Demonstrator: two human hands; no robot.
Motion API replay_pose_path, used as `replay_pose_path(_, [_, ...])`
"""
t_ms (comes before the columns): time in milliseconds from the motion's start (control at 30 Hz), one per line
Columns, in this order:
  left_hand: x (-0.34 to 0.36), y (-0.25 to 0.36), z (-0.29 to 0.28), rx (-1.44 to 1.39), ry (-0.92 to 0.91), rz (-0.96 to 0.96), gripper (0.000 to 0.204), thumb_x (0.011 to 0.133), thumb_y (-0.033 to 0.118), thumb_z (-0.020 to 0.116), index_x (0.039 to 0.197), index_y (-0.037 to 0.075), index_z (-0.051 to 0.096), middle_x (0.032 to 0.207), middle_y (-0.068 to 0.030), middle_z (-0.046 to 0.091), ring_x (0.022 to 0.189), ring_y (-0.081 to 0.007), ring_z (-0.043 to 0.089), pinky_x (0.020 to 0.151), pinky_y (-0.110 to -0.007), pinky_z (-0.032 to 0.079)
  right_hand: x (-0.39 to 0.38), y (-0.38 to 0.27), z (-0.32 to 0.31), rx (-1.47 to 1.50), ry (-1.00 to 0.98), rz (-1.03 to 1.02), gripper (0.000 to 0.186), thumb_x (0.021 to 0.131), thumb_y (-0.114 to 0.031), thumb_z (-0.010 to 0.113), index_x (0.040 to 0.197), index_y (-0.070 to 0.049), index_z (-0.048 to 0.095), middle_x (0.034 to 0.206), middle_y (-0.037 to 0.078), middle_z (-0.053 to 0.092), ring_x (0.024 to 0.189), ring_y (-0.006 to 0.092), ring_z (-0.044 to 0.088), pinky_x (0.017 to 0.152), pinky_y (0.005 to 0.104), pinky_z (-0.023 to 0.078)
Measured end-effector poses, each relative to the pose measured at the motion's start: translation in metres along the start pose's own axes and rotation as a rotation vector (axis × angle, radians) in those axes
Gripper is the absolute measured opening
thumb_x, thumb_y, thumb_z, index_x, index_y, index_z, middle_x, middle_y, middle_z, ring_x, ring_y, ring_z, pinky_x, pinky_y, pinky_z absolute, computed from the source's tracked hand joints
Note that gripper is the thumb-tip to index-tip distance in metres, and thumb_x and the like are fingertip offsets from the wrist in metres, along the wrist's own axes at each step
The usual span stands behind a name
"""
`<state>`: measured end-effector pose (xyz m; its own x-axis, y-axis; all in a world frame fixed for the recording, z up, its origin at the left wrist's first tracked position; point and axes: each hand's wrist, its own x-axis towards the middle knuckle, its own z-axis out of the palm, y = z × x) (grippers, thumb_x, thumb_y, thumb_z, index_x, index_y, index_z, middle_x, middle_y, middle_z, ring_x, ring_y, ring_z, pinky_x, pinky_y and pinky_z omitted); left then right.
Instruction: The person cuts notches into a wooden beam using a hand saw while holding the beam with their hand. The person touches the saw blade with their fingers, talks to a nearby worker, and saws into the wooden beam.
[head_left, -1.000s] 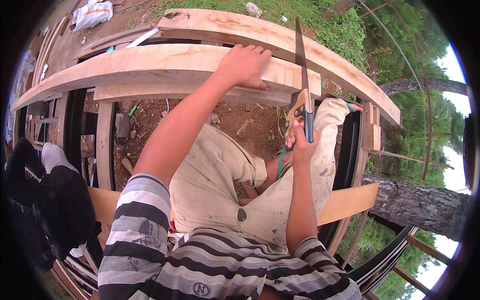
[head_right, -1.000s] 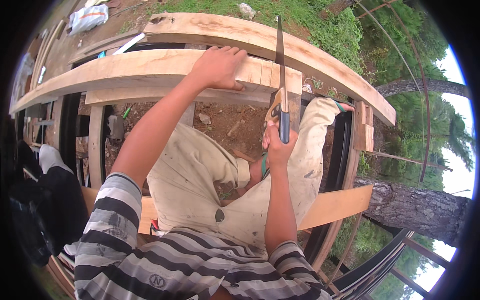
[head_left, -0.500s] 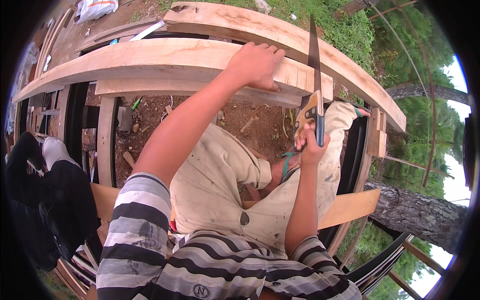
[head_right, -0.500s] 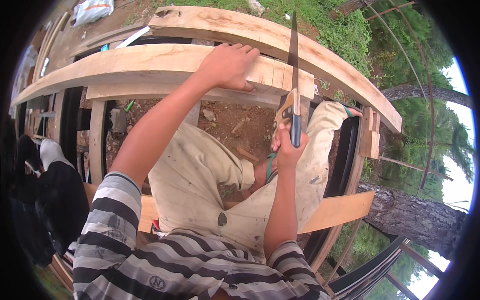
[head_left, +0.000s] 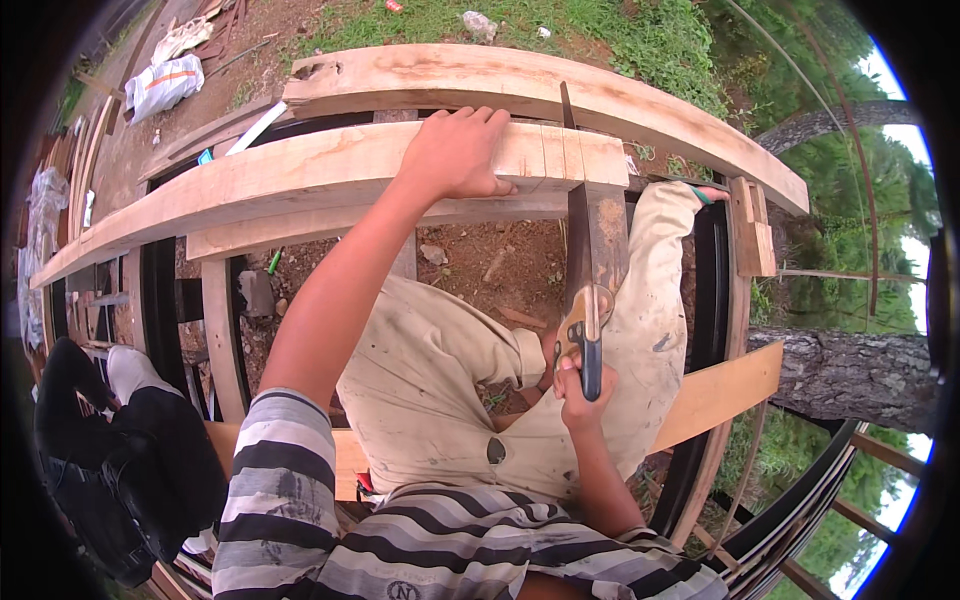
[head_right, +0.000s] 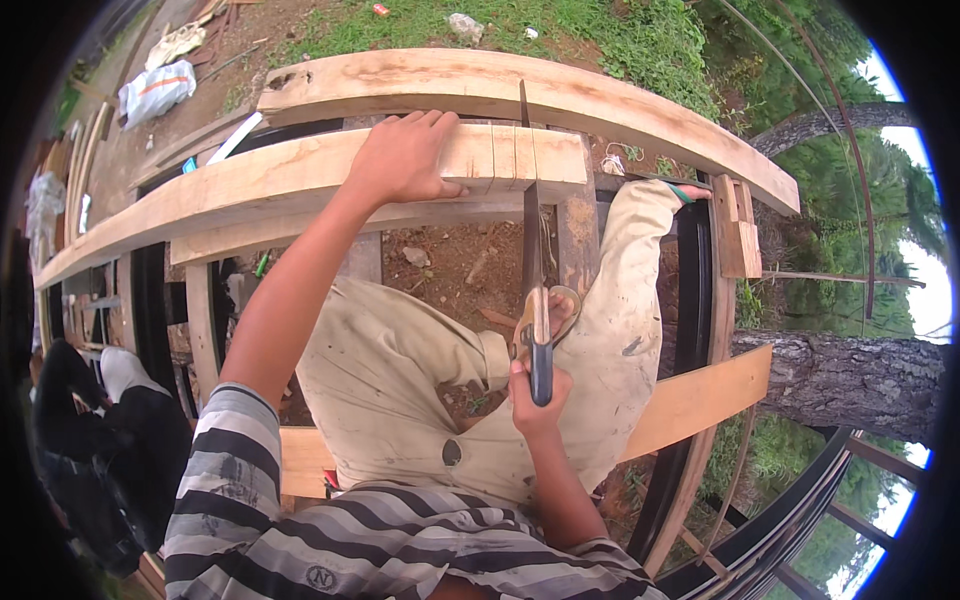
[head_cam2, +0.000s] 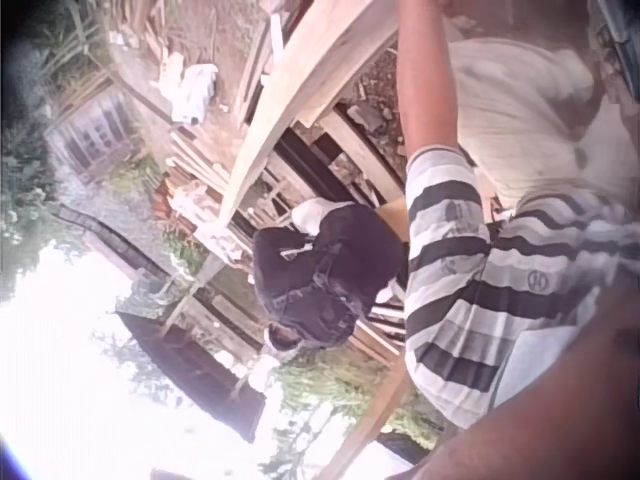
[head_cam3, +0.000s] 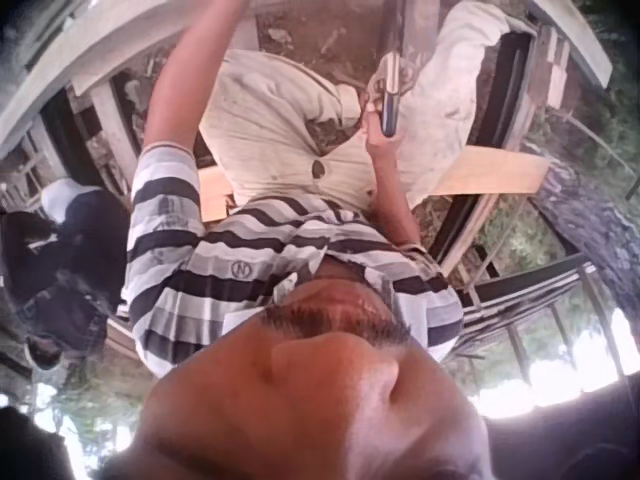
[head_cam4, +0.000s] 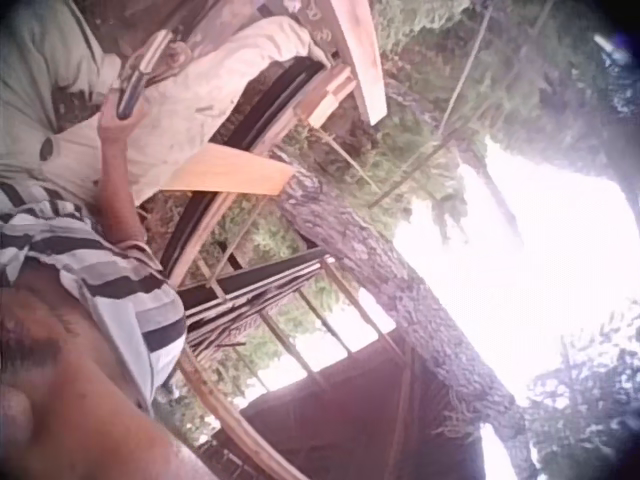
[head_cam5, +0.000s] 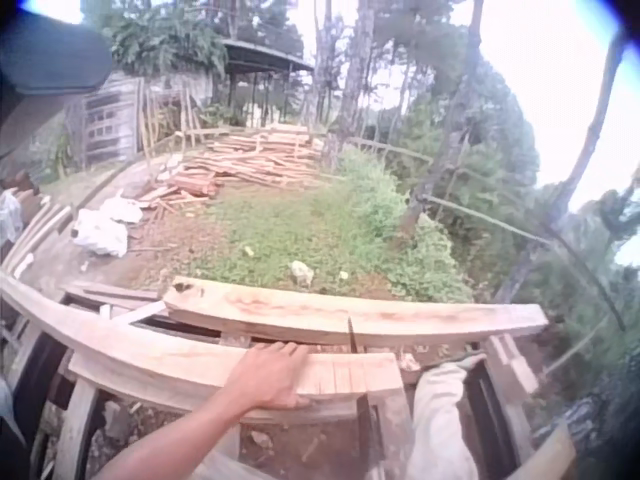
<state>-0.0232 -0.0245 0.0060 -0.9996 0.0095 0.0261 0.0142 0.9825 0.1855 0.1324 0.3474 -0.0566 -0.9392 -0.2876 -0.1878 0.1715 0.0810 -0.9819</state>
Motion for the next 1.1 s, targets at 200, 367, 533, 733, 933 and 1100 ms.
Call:
replay_pose_path(200, [0.004, 0.004, 0.0, 0.061, -0.032, -0.02, 0.089, 0.078, 0.069, 0.088, 0.134, 0.007, 0.059, 0.132, -0.0139, 0.073, 0.131, -0.0334, 0.069, 0.109, -0.051, 0.055, 0.012, -0.003, 0.004, -0.085, 0.076, -0.081, 0.025, 0.1, -0.006, 0.077, 0.081, -0.002, 0.06, 0.061, 0.001, 0.057, 0.054, 0.009, 0.053, 0.053, 0.0311, 0.041])
replay_pose_path(367, [0.005, 0.008, -0.006, 0.076, -0.045, -0.037, 0.09, 0.076, 0.07, 0.089, 0.133, 0.007, 0.059, 0.136, -0.0144, 0.071, 0.132, -0.0357, 0.068, 0.109, -0.052, 0.055, 0.015, -0.038, 0.009, -0.328, 0.034, -0.206, 0.022, 0.105, -0.01, 0.076, 0.09, 0.001, 0.064, 0.067, 0.002, 0.061, 0.058, 0.0101, 0.054, 0.056, 0.0311, 0.046])
replay_pose_path(533, [0.009, 0.018, -0.012, 0.085, -0.1, -0.083, 0.105, 0.075, 0.073, 0.088, 0.149, 0.007, 0.057, 0.142, -0.0209, 0.071, 0.131, -0.0417, 0.068, 0.108, -0.054, 0.057, 0.01, -0.035, 0.0, -0.214, 0.068, -0.128, 0.02, 0.1, -0.011, 0.081, 0.093, 0.002, 0.068, 0.066, 0.011, 0.062, 0.055, 0.0184, 0.062, 0.056, 0.037, 0.048])
replay_pose_path(733, [0.005, 0.014, -0.01, 0.107, -0.113, -0.112, 0.105, 0.075, 0.072, 0.089, 0.151, 0.008, 0.056, 0.145, -0.0197, 0.07, 0.133, -0.0417, 0.068, 0.11, -0.053, 0.056, -0.093, -0.058, -0.024, -0.242, 0.05, -0.144, 0.026, 0.098, -0.013, 0.083, 0.083, 0.0, 0.067, 0.063, 0.01, 0.061, 0.053, 0.0213, 0.062, 0.054, 0.0389, 0.048])
replay_pose_path(933, [0.005, 0.015, -0.008, 0.113, -0.055, -0.1, 0.105, 0.074, 0.075, 0.089, 0.148, 0.008, 0.056, 0.144, -0.0171, 0.07, 0.133, -0.0382, 0.068, 0.111, -0.055, 0.054, -0.142, -0.048, -0.062, -0.283, 0.059, -0.163, 0.025, 0.097, -0.013, 0.082, 0.08, -0.002, 0.066, 0.062, 0.008, 0.058, 0.051, 0.0242, 0.059, 0.053, 0.0382, 0.046])
replay_pose_path(1100, [0.005, 0.015, -0.001, 0.104, -0.038, -0.084, 0.108, 0.074, 0.076, 0.089, 0.152, 0.008, 0.056, 0.146, -0.0174, 0.069, 0.136, -0.0373, 0.066, 0.115, -0.053, 0.051, -0.09, -0.054, -0.06, -0.247, 0.083, -0.347, 0.025, 0.098, -0.013, 0.082, 0.082, -0.002, 0.067, 0.061, 0.008, 0.057, 0.05, 0.0219, 0.058, 0.054, 0.0375, 0.046])
